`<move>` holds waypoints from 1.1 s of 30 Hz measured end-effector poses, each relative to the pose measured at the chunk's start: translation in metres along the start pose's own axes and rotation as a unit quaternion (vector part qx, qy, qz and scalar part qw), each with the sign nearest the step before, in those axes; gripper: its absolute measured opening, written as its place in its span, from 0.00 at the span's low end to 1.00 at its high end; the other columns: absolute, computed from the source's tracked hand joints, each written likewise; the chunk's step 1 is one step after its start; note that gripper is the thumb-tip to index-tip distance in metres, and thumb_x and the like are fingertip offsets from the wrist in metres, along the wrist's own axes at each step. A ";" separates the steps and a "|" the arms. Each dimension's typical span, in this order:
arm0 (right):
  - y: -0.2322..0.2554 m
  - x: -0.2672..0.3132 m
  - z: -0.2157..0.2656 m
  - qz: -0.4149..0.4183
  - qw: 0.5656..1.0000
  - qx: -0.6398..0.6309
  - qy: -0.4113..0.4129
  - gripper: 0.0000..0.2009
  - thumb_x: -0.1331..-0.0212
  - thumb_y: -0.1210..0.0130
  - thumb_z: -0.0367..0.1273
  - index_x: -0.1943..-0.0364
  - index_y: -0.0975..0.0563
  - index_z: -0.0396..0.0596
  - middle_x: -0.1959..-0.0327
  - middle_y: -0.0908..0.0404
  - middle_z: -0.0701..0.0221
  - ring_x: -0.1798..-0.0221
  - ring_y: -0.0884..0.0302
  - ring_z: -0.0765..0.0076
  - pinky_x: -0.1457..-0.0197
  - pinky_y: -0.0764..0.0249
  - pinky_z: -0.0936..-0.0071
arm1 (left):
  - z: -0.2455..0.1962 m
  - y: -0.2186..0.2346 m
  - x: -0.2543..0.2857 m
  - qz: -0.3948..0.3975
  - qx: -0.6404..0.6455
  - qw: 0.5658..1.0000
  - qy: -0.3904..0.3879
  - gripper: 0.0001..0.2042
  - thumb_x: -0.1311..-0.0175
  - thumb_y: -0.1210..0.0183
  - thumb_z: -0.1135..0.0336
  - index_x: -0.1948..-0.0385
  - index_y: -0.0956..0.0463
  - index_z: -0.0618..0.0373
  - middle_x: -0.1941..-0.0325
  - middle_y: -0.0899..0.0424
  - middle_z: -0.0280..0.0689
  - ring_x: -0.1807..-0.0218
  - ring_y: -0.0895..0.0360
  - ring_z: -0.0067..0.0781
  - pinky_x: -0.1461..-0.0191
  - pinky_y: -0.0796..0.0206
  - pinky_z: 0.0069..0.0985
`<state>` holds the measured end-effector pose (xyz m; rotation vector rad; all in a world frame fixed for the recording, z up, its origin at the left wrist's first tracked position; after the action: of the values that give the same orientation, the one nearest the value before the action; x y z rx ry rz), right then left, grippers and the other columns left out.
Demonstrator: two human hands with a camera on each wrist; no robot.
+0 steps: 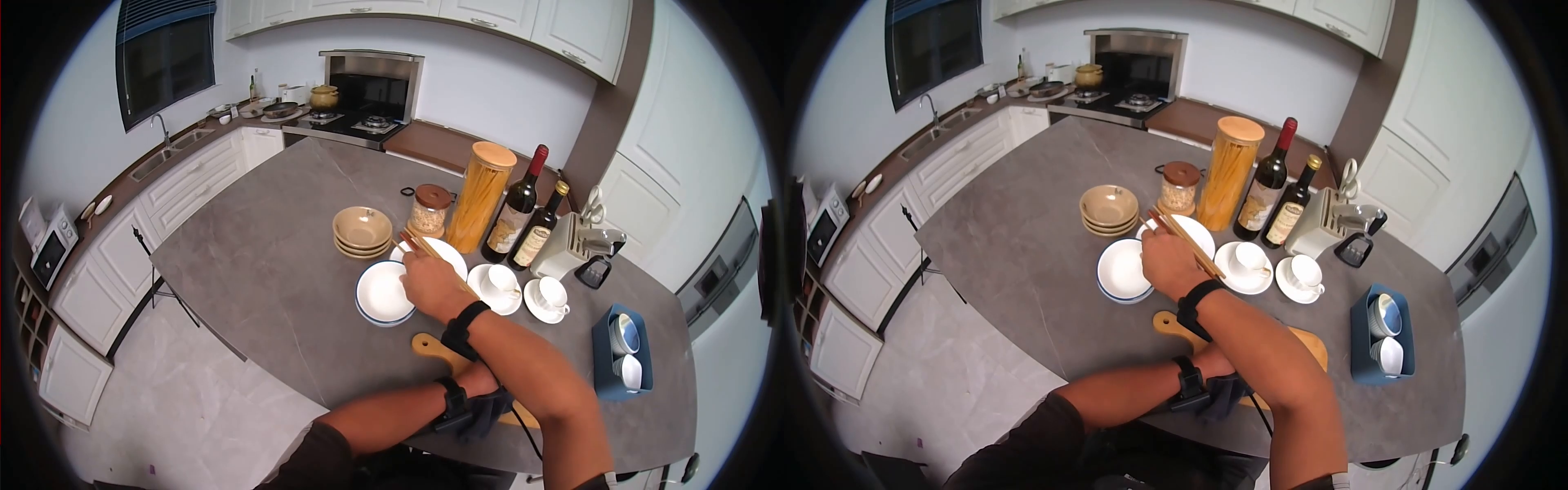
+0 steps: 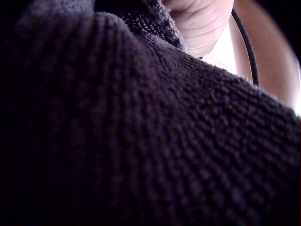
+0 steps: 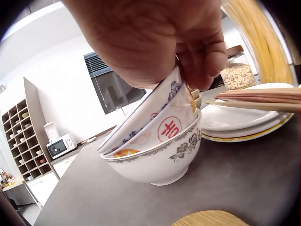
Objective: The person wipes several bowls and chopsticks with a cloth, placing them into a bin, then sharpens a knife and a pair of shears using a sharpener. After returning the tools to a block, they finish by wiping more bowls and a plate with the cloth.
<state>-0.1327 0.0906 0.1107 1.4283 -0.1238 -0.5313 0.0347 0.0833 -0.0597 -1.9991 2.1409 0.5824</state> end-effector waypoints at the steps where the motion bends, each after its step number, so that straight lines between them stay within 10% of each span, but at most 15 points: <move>1: 0.002 0.000 0.002 -0.032 0.999 0.001 0.024 0.12 0.31 0.38 0.33 0.52 0.19 0.36 0.54 0.12 0.47 0.50 0.12 0.39 0.46 0.18 0.48 | 0.000 0.000 0.000 0.008 -0.005 1.000 0.003 0.22 0.23 0.38 0.58 0.32 0.23 0.57 0.27 0.20 0.52 0.25 0.26 0.50 0.23 0.36 0.43; 20: 0.058 0.011 -0.005 -0.122 0.990 -0.061 -0.031 0.13 0.27 0.40 0.36 0.53 0.24 0.37 0.69 0.14 0.44 0.62 0.14 0.32 0.56 0.19 0.41 | -0.047 0.018 0.000 -0.017 -0.084 0.996 -0.010 0.21 0.24 0.36 0.69 0.32 0.25 0.62 0.31 0.17 0.45 0.30 0.21 0.43 0.28 0.29 0.40; 23: 0.091 0.032 -0.040 -0.173 0.978 -0.085 -0.075 0.13 0.26 0.39 0.36 0.52 0.22 0.38 0.64 0.14 0.43 0.57 0.13 0.32 0.53 0.20 0.43 | -0.080 0.035 -0.006 -0.129 0.025 0.986 -0.099 0.18 0.24 0.38 0.71 0.35 0.23 0.64 0.38 0.14 0.42 0.35 0.19 0.36 0.32 0.26 0.37; 29: 0.147 0.125 -0.143 -0.275 0.950 -0.103 -0.105 0.13 0.28 0.37 0.34 0.53 0.22 0.37 0.67 0.17 0.53 0.67 0.20 0.51 0.59 0.24 0.58 | -0.044 0.031 -0.006 -0.164 0.206 0.963 0.054 0.14 0.21 0.38 0.64 0.44 0.18 0.63 0.49 0.10 0.38 0.48 0.16 0.28 0.41 0.25 0.30; 33: 0.154 0.200 -0.184 -0.220 0.940 -0.142 -0.220 0.13 0.29 0.37 0.33 0.51 0.22 0.36 0.65 0.17 0.48 0.63 0.19 0.42 0.55 0.23 0.56 | -0.034 0.033 -0.003 -0.173 0.238 0.953 0.076 0.21 0.15 0.44 0.52 0.48 0.17 0.66 0.54 0.10 0.38 0.50 0.17 0.28 0.45 0.26 0.31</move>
<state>0.1576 0.1808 0.1839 1.0325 -0.0779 -1.1891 0.0074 0.0745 -0.0217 -2.0999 1.7148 -0.1345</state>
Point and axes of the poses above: each hand's wrist, its own x-axis away from the middle knuckle, its own y-axis out of the back of the hand, z = x × y, the point moved 6 cm from there along -x, towards the middle knuckle
